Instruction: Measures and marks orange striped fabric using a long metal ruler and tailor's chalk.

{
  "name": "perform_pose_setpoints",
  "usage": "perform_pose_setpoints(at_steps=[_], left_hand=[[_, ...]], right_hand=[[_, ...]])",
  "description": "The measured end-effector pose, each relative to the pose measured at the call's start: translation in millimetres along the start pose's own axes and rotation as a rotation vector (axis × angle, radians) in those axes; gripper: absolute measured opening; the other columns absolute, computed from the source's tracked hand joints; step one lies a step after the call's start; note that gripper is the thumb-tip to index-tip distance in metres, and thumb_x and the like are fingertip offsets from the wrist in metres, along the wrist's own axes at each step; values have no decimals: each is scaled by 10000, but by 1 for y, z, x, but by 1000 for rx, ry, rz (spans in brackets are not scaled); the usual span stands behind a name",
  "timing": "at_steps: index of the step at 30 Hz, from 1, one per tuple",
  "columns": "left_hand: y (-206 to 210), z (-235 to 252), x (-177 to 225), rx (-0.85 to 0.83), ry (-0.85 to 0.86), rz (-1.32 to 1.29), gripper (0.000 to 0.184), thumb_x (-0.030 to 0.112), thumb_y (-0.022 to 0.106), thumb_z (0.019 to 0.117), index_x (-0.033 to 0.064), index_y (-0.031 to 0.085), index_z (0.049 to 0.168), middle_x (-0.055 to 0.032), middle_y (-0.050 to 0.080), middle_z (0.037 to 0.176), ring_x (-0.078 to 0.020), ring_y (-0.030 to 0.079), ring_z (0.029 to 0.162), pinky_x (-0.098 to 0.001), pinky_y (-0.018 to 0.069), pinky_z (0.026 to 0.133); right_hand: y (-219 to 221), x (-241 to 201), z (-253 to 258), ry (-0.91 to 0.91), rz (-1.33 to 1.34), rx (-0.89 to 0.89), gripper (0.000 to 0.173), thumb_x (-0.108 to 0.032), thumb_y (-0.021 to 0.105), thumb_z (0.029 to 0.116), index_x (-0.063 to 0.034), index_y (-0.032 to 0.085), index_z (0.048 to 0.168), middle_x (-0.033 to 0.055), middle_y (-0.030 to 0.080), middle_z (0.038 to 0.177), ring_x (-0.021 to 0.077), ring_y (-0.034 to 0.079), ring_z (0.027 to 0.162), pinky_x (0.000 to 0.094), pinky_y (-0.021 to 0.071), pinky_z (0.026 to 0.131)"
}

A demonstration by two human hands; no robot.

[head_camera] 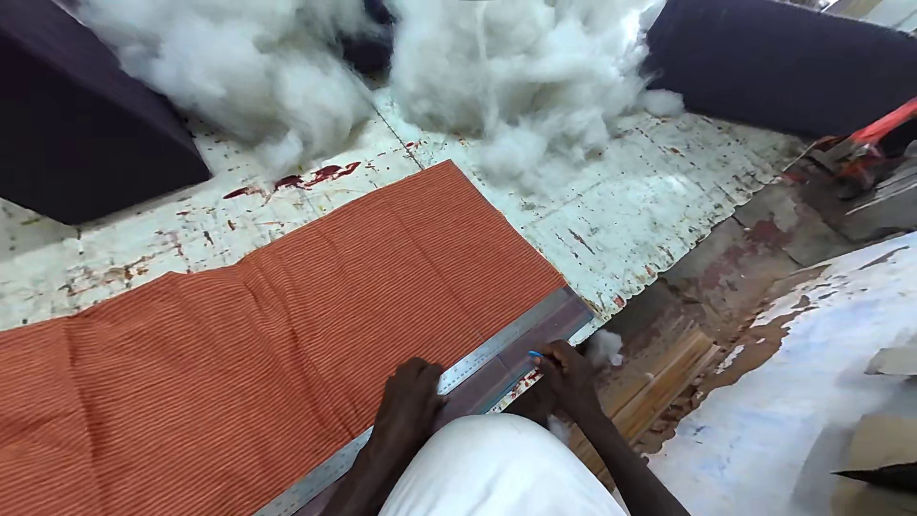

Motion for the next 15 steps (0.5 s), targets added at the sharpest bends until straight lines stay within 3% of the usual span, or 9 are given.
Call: perform_pose_setpoints(at_steps=[4, 9, 12, 15], left_hand=[[0, -9, -18, -70, -71, 59, 481, 454, 748, 883, 155, 676, 1254, -104, 638, 1175, -306, 611, 1104, -502, 513, 928], [-3, -1, -12, -229, -70, 100, 504, 447, 701, 914, 93, 630, 1266, -135, 621, 1226, -325, 597, 1171, -510, 487, 1001], [-11, -5, -9, -252, -57, 77, 498, 433, 656, 944, 97, 606, 1307, -122, 658, 1234, -297, 663, 1101, -495, 547, 938], [-34, -15, -3, -156, 44, 31, 429, 387, 648, 973, 135, 647, 1321, -118, 698, 1153, -284, 701, 970, -495, 578, 847]], right_hand=[[12, 7, 4, -45, -53, -53, 179, -174, 652, 982, -90, 724, 1122, 56, 705, 1077, 179, 684, 970, 400, 590, 886], [21, 20, 2, 3, -136, -93, 196, -198, 624, 991, -112, 733, 1129, 45, 715, 1110, 195, 676, 1048, 407, 565, 943], [22, 21, 1, 28, -116, -98, 217, -212, 613, 999, -106, 729, 1149, 52, 715, 1117, 196, 676, 1044, 403, 565, 945], [22, 22, 2, 35, -93, -92, 229, -218, 596, 1005, -100, 727, 1151, 60, 718, 1113, 186, 680, 1038, 377, 567, 943]])
Point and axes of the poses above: each hand's wrist, its own z-axis towards the middle knuckle, its own y-axis out of the palm, x = y × z, the point moved 2 cm from there along z, towards the middle knuckle
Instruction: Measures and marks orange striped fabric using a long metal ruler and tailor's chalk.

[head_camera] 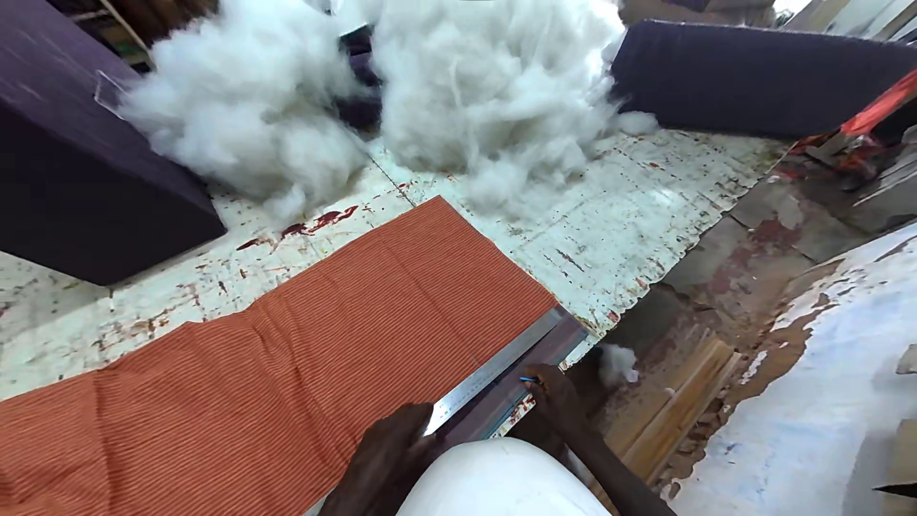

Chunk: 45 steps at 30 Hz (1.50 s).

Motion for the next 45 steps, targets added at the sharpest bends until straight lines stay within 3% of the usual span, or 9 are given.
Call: perform_pose_setpoints(at_steps=[5, 9, 15, 20, 23, 29, 34, 40, 45], left_hand=[[-72, -6, 4, 217, 99, 51, 412, 365, 656, 957, 188, 691, 1328, -79, 692, 998, -208, 674, 774, -427, 595, 702], [-143, 5, -12, 309, 73, 99, 421, 367, 696, 928, 205, 703, 1316, -30, 679, 965, -161, 648, 754, -401, 584, 682], [-190, 54, -91, 321, 37, 99, 372, 384, 712, 933, 203, 731, 1257, 5, 678, 912, -133, 631, 745, -395, 564, 689], [-194, 100, -156, 300, -8, 117, 391, 345, 736, 935, 185, 716, 1291, -70, 700, 968, -230, 668, 834, -482, 567, 782], [-189, 123, -189, 290, 11, 110, 396, 340, 724, 936, 189, 712, 1302, -71, 702, 991, -231, 673, 852, -484, 568, 795], [-169, 147, -226, 293, 16, 78, 457, 440, 691, 944, 206, 691, 1337, -70, 686, 971, -227, 668, 848, -462, 573, 782], [-160, 157, -238, 299, 22, 90, 481, 482, 654, 955, 222, 680, 1358, -77, 682, 971, -235, 667, 832, -468, 575, 759], [-163, 166, -229, 260, 30, 76, 505, 490, 640, 963, 195, 669, 1373, -97, 683, 988, -245, 670, 816, -474, 579, 752], [-158, 173, -236, 214, 12, 84, 527, 527, 621, 964, 219, 654, 1390, -96, 675, 1008, -248, 669, 844, -475, 576, 769]], right_hand=[[0, 1, 2, 0, 15, -1, 233, -220, 603, 999, -86, 730, 1141, 81, 718, 1093, 202, 686, 1023, 378, 569, 934], [3, 8, 5, -23, 27, 9, 246, -233, 604, 993, -74, 723, 1138, 93, 716, 1092, 223, 683, 1025, 390, 568, 928], [8, 13, 5, 3, 45, 39, 237, -244, 621, 977, -82, 732, 1109, 83, 717, 1059, 223, 685, 989, 406, 581, 885], [0, 0, 10, 42, 42, 31, 215, -191, 657, 962, -31, 733, 1082, 124, 728, 1007, 259, 711, 913, 459, 597, 825], [-4, -12, 27, 44, 81, 48, 202, -164, 648, 974, -18, 720, 1095, 114, 726, 969, 210, 712, 820, 412, 612, 755], [13, -40, 119, -113, 74, 50, 251, -262, 565, 1030, -82, 718, 1115, 59, 719, 1001, 143, 697, 844, 334, 608, 765], [43, -76, 229, -253, -30, -59, 269, -244, 532, 1047, -62, 712, 1129, 99, 717, 1067, 221, 697, 994, 405, 579, 898], [86, -86, 337, -445, -164, 32, 352, -214, 492, 1062, -17, 611, 1328, 144, 575, 1449, 284, 500, 1402, 452, 399, 1177], [104, -76, 362, -384, -174, 35, 358, -197, 458, 1071, -4, 609, 1333, 163, 593, 1426, 299, 496, 1410, 448, 383, 1189]])
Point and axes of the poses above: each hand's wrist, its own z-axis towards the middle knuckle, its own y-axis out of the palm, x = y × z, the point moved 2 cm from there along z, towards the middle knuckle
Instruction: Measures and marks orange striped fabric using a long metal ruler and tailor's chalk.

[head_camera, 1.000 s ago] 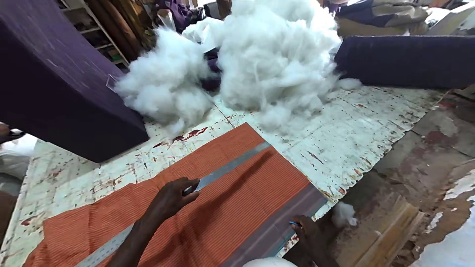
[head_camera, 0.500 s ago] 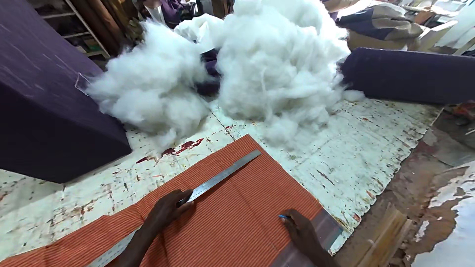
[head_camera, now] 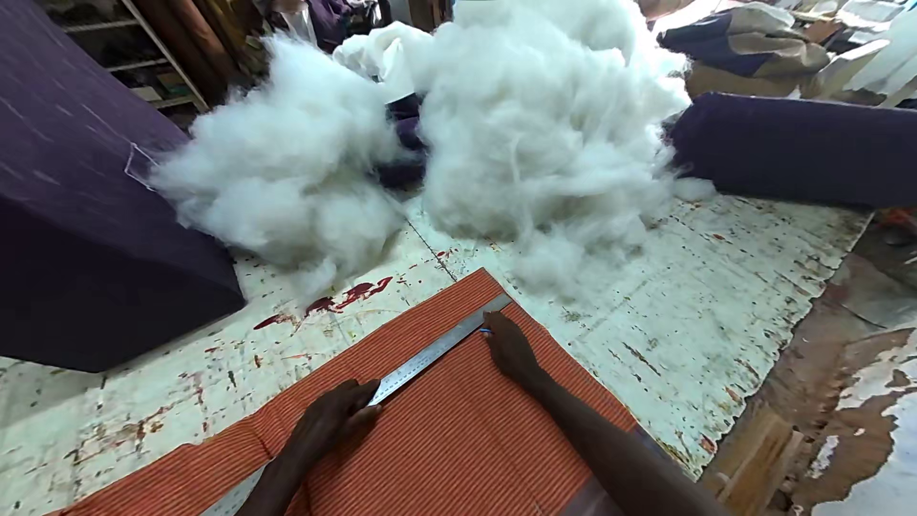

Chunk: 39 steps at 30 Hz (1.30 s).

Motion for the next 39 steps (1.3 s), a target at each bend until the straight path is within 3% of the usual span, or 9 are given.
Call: perform_pose_setpoints(at_steps=[10, 17, 19, 22, 25, 30, 32, 35, 39], left_hand=[[9, -6, -12, 83, 20, -83, 527, 551, 642, 935, 241, 678, 1359, -34, 654, 940, -163, 627, 769, -403, 560, 700], [15, -7, -13, 71, -15, -52, 499, 512, 664, 936, 265, 669, 1369, -49, 649, 978, -191, 635, 797, -429, 563, 712], [18, -8, -10, 107, -19, -26, 487, 496, 661, 931, 265, 673, 1359, -58, 645, 1018, -204, 639, 846, -431, 564, 736], [24, -5, 3, 161, 9, 35, 465, 420, 651, 932, 203, 669, 1343, -110, 643, 1204, -291, 623, 1102, -505, 526, 934], [33, 7, 32, 156, 5, 120, 385, 380, 626, 983, 200, 666, 1321, -96, 598, 1351, -321, 544, 1272, -568, 462, 1021], [49, 44, 73, 183, -75, 138, 276, 211, 569, 1019, 181, 698, 1260, -79, 613, 1326, -302, 562, 1232, -509, 481, 999], [50, 49, 79, 216, -117, 114, 249, 181, 567, 1018, 177, 721, 1214, -67, 623, 1284, -297, 574, 1175, -497, 489, 966], [48, 50, 85, 205, -155, 111, 244, 145, 608, 993, 177, 734, 1199, -74, 626, 1275, -313, 582, 1154, -505, 507, 928], [39, 51, 88, 183, -193, 47, 210, 132, 636, 971, 180, 761, 1132, -65, 633, 1231, -306, 586, 1115, -499, 509, 896]], right_hand=[[7, 1, -7, -18, 5, 16, 388, -237, 428, 1088, -38, 570, 1389, 113, 554, 1486, 248, 467, 1434, 417, 358, 1204], [9, 1, -8, -17, -44, -7, 422, -241, 424, 1088, -34, 533, 1439, 119, 534, 1507, 246, 454, 1446, 415, 341, 1216], [11, 1, -8, -16, -56, -7, 426, -243, 425, 1087, -32, 539, 1439, 117, 534, 1511, 245, 454, 1447, 416, 338, 1215], [11, 3, -7, -44, -52, 3, 368, -233, 435, 1086, -28, 600, 1344, 116, 557, 1485, 248, 465, 1437, 420, 343, 1211], [10, 1, -6, -26, -52, -36, 374, -228, 446, 1080, -31, 596, 1360, 129, 556, 1480, 272, 490, 1413, 453, 368, 1196], [9, 4, -1, -10, -23, -27, 418, -234, 454, 1080, -25, 554, 1429, 148, 586, 1445, 302, 514, 1390, 490, 375, 1185], [5, -1, 4, -11, 27, -15, 353, -211, 483, 1063, -5, 623, 1311, 172, 634, 1361, 330, 557, 1336, 512, 412, 1149], [4, -25, 16, -45, 109, -8, 174, -146, 610, 991, -20, 702, 1069, 173, 689, 1090, 340, 652, 1072, 515, 518, 959], [20, -77, 37, 8, 232, -237, 153, -141, 676, 961, -15, 738, 1022, 149, 717, 952, 292, 706, 881, 508, 581, 817]])
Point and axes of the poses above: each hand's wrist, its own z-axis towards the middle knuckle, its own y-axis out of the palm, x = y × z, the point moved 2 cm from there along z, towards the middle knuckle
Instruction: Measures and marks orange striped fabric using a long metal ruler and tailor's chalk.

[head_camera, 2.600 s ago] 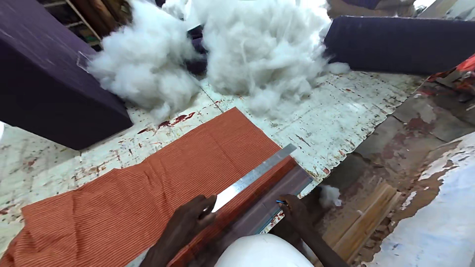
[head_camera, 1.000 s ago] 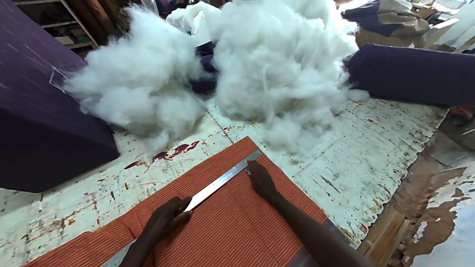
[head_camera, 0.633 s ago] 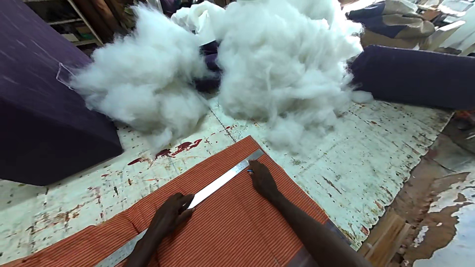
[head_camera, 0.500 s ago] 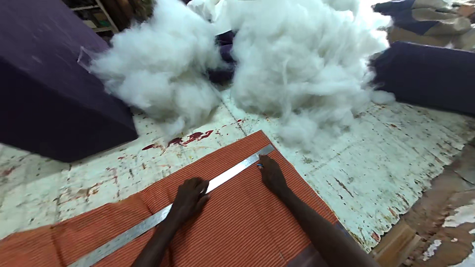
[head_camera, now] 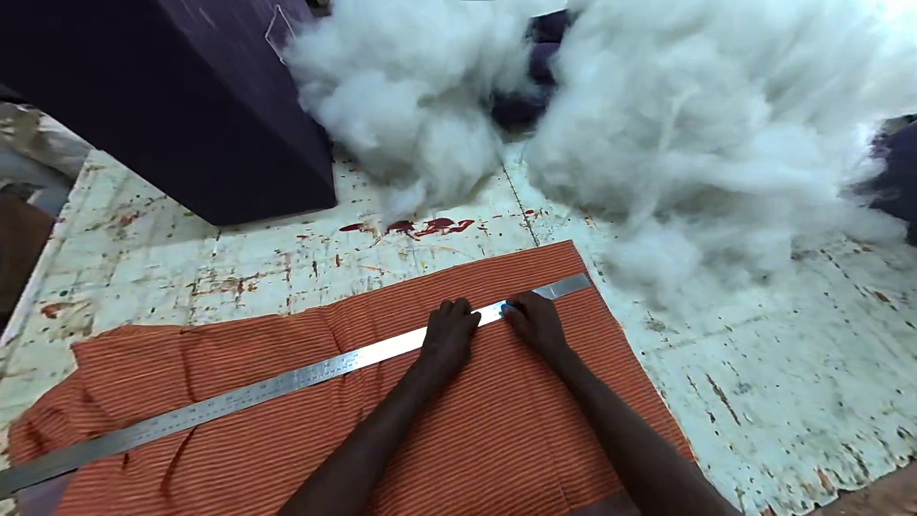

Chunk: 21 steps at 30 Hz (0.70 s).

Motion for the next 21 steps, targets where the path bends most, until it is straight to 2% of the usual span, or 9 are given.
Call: perform_pose_setpoints(at_steps=[7, 12, 14, 16, 17, 19, 21], left_hand=[[0, 8, -3, -55, -46, -24, 203, 185, 594, 1009, 193, 766, 1118, -54, 628, 1194, -281, 581, 1108, -466, 507, 897], [-2, 13, -3, -97, -52, -27, 196, 150, 626, 977, 189, 764, 1111, -78, 626, 1199, -302, 584, 1111, -469, 520, 878], [-4, 13, -3, -108, -56, -30, 196, 142, 637, 967, 188, 763, 1109, -82, 625, 1213, -308, 583, 1122, -475, 520, 881], [-9, 11, 0, -104, -46, -34, 181, 127, 650, 958, 172, 761, 1093, -102, 628, 1225, -335, 588, 1138, -503, 536, 878], [-15, 9, 4, -98, -46, -50, 169, 117, 658, 962, 152, 762, 1090, -118, 627, 1235, -356, 587, 1143, -522, 535, 879], [-18, 7, 7, -81, -49, -58, 171, 116, 646, 978, 134, 749, 1114, -125, 624, 1235, -362, 587, 1142, -521, 532, 876], [-11, 5, 3, -50, -53, -77, 206, 79, 654, 953, 122, 728, 1140, -130, 625, 1216, -366, 588, 1134, -522, 538, 856]], right_hand=[[12, -15, 37, 87, -120, -205, 153, -159, 649, 944, -36, 740, 943, 137, 711, 894, 299, 694, 884, 529, 556, 802], [18, -27, 53, 83, -233, -268, 142, -164, 667, 905, -29, 709, 894, 151, 687, 835, 334, 685, 838, 542, 543, 729], [23, -31, 59, 80, -266, -252, 149, -160, 664, 903, -18, 707, 914, 168, 692, 876, 347, 686, 884, 543, 540, 758], [28, -29, 60, 49, -251, -178, 180, -153, 625, 953, -5, 715, 1002, 191, 698, 979, 354, 686, 976, 539, 547, 848], [30, -25, 58, 7, -208, -78, 190, -140, 611, 974, 9, 720, 1021, 201, 700, 991, 355, 691, 974, 530, 552, 861], [32, -16, 46, -84, -70, 175, 179, -110, 627, 977, 26, 728, 1035, 186, 705, 966, 315, 705, 897, 480, 582, 824], [28, -14, 21, -133, 61, 328, 158, -108, 667, 967, 9, 728, 1054, 140, 702, 944, 233, 694, 815, 396, 599, 761]])
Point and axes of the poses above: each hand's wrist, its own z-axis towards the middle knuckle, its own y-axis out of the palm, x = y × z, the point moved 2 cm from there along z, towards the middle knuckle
